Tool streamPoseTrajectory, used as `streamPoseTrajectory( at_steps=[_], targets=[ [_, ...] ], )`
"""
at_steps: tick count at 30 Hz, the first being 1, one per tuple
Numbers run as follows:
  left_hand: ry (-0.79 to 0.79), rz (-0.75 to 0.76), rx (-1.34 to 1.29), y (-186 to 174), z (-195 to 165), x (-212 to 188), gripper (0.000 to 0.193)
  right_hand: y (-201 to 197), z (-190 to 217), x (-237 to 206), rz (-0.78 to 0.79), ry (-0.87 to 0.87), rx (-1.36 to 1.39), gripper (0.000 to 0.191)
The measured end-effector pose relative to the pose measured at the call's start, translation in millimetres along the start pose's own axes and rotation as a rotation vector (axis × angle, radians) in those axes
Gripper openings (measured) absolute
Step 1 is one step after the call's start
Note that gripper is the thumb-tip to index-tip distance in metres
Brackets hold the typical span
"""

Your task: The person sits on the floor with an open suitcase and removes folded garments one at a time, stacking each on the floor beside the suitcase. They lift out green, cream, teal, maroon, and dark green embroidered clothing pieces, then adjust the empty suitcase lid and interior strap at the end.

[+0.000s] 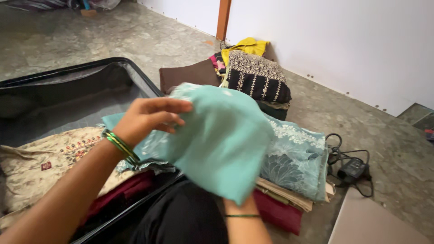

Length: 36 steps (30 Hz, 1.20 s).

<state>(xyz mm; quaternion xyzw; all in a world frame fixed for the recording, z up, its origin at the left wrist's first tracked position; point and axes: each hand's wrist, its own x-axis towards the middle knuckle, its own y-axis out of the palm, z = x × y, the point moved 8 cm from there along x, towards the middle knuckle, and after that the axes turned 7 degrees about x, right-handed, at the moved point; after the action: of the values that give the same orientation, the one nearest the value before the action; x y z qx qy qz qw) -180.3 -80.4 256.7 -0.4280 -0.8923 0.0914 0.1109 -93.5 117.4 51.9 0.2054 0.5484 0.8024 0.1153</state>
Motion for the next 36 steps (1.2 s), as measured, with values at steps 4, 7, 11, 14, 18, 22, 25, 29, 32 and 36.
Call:
streamPoseTrajectory(
  at_steps=[4,7,11,14,18,22,25,29,32,36],
  targets=[
    [-0.101,-0.164,-0.104,-33.2,19.3,-7.5,0.042,-6.8,100.4,-26.2,-0.159,-0.273,-0.14,0.059],
    [-0.171,-0.201,-0.148,-47.0,38.3,-13.8,0.043,-4.0,204.3,-55.3,-0.283,-0.55,-0.267,0.064],
    [-0.214,-0.252,-0.209,-65.9,61.9,-20.3,0.044,20.5,334.1,-83.0,-0.456,-0.956,-0.479,0.07],
    [-0.218,-0.294,-0.277,-72.7,77.3,-23.9,0.045,46.2,404.2,-107.8,-0.615,-1.313,-0.711,0.075],
    [-0.29,-0.336,-0.309,-71.2,102.3,-30.8,0.045,59.1,391.8,-55.6,-0.793,-1.308,-1.484,0.082],
    [-0.404,-0.367,-0.24,-73.6,131.1,-40.2,0.041,-48.0,233.8,31.6,-0.769,0.201,-2.288,0.089],
    [-0.397,-0.371,-0.248,-85.8,144.1,-50.3,0.042,-81.9,155.9,17.6,-0.609,0.421,-2.537,0.089],
    [-0.501,-0.472,-0.17,-113.6,162.5,-82.7,0.038,-67.1,167.0,13.6,-0.663,0.312,-2.477,0.082],
    [-0.591,-0.548,-0.141,-121.3,181.6,-98.9,0.036,-58.2,200.5,10.5,-0.719,0.217,-2.406,0.083],
    [-0.629,-0.514,-0.127,-114.7,209.0,-112.1,0.035,-36.9,257.4,-13.1,-0.783,-0.316,-2.304,0.093]
  ],
)
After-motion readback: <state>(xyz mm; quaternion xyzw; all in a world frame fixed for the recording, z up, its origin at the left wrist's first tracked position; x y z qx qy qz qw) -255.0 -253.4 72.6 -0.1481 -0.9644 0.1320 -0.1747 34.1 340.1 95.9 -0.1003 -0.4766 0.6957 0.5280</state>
